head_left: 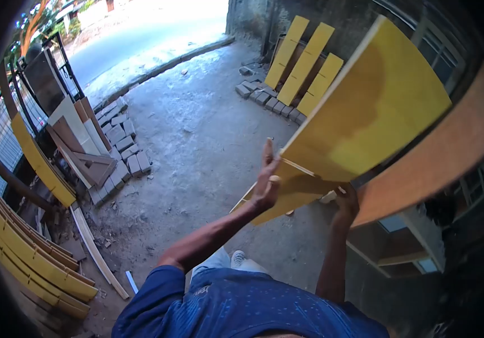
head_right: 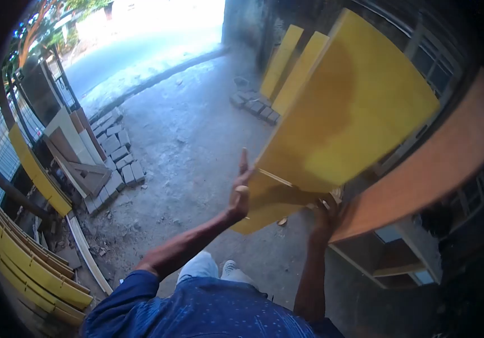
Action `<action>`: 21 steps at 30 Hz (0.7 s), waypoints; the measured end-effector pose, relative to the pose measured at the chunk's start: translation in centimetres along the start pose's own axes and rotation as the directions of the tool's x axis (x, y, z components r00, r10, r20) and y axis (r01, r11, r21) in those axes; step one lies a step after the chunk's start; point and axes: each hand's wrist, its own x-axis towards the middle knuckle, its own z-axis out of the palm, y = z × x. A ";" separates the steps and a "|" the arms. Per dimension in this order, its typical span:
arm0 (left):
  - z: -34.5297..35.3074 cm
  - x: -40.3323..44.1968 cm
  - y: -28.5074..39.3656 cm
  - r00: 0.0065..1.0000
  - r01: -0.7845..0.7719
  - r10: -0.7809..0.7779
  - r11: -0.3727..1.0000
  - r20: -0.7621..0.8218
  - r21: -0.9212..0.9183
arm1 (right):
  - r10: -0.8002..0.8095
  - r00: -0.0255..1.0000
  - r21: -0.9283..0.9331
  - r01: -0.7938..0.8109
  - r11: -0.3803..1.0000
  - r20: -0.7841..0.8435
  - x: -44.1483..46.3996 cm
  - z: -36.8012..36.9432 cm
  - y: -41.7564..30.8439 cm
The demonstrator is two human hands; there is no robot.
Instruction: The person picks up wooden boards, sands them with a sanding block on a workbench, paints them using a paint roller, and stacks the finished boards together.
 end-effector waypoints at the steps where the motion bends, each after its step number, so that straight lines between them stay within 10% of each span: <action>1: 0.5 2.5 -2.1 1.000 -0.001 0.001 1.000 0.021 0.023 | 0.029 0.999 -0.017 -0.029 0.999 -0.022 2.8 0.2 0.9; 21: -0.2 52.6 -46.2 0.966 0.013 0.040 0.979 0.254 -0.205 | -0.003 0.952 -0.200 -0.061 0.978 -0.306 53.3 23.8 20.3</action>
